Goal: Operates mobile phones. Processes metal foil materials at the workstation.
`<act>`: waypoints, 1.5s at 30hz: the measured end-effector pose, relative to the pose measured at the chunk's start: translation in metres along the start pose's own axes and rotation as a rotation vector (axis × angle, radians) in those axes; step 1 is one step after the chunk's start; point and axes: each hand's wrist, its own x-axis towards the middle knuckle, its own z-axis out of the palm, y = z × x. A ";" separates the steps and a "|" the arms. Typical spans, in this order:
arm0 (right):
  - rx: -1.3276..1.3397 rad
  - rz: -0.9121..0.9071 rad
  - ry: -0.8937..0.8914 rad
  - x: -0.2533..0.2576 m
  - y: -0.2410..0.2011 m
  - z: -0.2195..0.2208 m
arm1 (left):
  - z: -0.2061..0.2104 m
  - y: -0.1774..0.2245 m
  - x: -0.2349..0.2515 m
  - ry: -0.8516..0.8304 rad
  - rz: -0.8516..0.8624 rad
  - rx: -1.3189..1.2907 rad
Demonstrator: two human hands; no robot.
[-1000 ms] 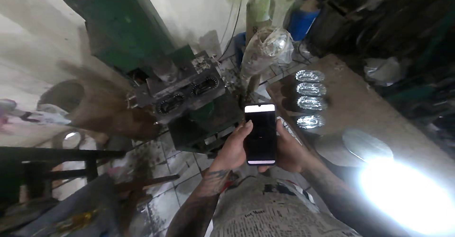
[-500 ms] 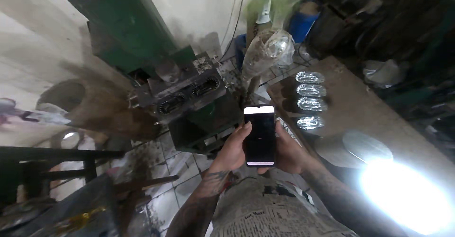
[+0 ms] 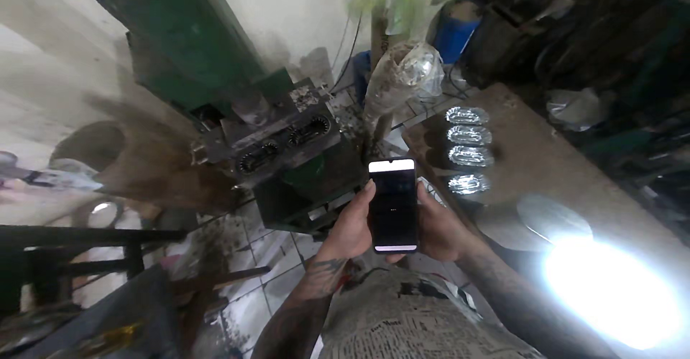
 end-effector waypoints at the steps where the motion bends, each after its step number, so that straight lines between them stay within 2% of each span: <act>1: 0.001 0.004 0.001 0.000 -0.001 0.000 | 0.000 0.001 -0.001 -0.002 -0.010 -0.017; 4: -0.007 0.016 0.029 0.000 -0.002 0.002 | 0.010 0.008 -0.004 0.077 -0.062 -0.013; 7: 0.008 -0.022 -0.088 0.006 0.007 -0.014 | 0.017 0.014 -0.004 0.122 -0.084 0.001; 9: 0.017 -0.034 -0.133 0.009 0.011 -0.021 | 0.017 0.012 -0.004 0.100 -0.067 -0.024; 13: 0.031 -0.017 -0.107 0.007 0.010 -0.020 | -0.006 -0.006 0.000 0.000 0.002 -0.103; 19: -0.020 -0.087 -0.094 0.007 0.006 -0.021 | -0.008 -0.004 -0.001 0.009 0.009 -0.053; 23: -0.060 -0.138 -0.065 0.007 -0.003 -0.018 | -0.010 -0.012 -0.004 -0.109 0.025 -0.022; 27: -0.087 -0.162 -0.019 0.008 -0.009 -0.014 | -0.007 -0.017 -0.006 -0.088 0.065 0.043; 36: -0.104 -0.152 -0.045 0.011 -0.006 -0.015 | 0.002 -0.021 -0.006 0.068 0.122 0.160; 45: -0.045 -0.161 -0.023 0.005 -0.006 -0.014 | 0.000 -0.016 -0.010 -0.036 0.080 0.129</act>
